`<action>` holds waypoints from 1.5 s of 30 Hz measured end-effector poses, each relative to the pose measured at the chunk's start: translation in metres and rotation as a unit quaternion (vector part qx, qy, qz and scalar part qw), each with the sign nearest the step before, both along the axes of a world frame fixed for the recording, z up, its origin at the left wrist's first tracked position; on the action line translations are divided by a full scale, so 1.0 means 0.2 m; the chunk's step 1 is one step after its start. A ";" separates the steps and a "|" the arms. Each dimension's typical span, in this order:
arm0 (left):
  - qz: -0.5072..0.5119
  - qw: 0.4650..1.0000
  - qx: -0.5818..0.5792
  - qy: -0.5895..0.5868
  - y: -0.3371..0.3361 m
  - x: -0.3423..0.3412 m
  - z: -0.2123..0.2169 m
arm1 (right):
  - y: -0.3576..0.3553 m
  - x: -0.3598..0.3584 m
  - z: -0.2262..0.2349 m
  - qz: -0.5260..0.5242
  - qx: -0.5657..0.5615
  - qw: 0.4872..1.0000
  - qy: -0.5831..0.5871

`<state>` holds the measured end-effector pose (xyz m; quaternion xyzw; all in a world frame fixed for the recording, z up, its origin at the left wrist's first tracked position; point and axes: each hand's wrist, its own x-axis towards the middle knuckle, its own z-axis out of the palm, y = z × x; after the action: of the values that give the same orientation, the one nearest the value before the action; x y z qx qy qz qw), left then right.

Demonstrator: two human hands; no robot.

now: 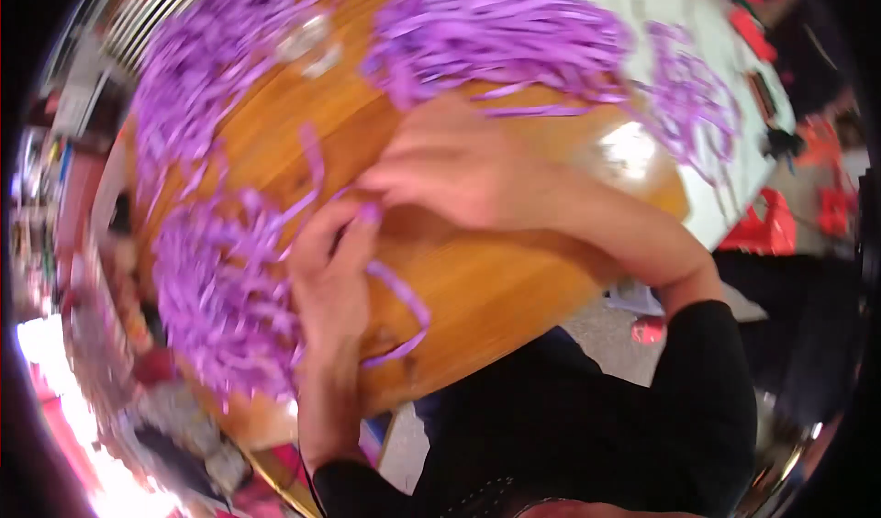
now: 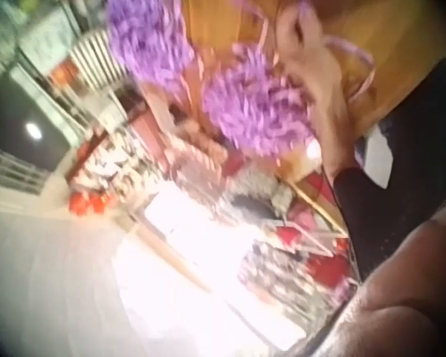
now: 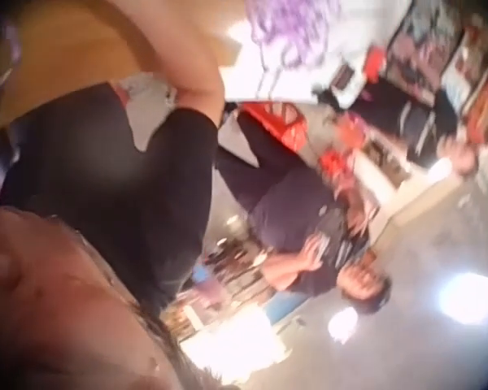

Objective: The person picks up a purple ribbon and ties a series of knots along its length by hand.

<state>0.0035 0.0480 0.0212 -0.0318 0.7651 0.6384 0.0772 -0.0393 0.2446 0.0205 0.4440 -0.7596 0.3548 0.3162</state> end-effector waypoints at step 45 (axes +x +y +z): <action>-0.082 0.880 0.467 -0.031 -0.01 0.02 -0.09 | -0.09 0.13 0.07 0.123 -0.237 0.748 -0.608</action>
<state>0.0083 0.0465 0.0042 0.0509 0.3752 0.9118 0.1587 -0.0133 0.2264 0.0349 0.1349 -0.6219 0.7538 -0.1637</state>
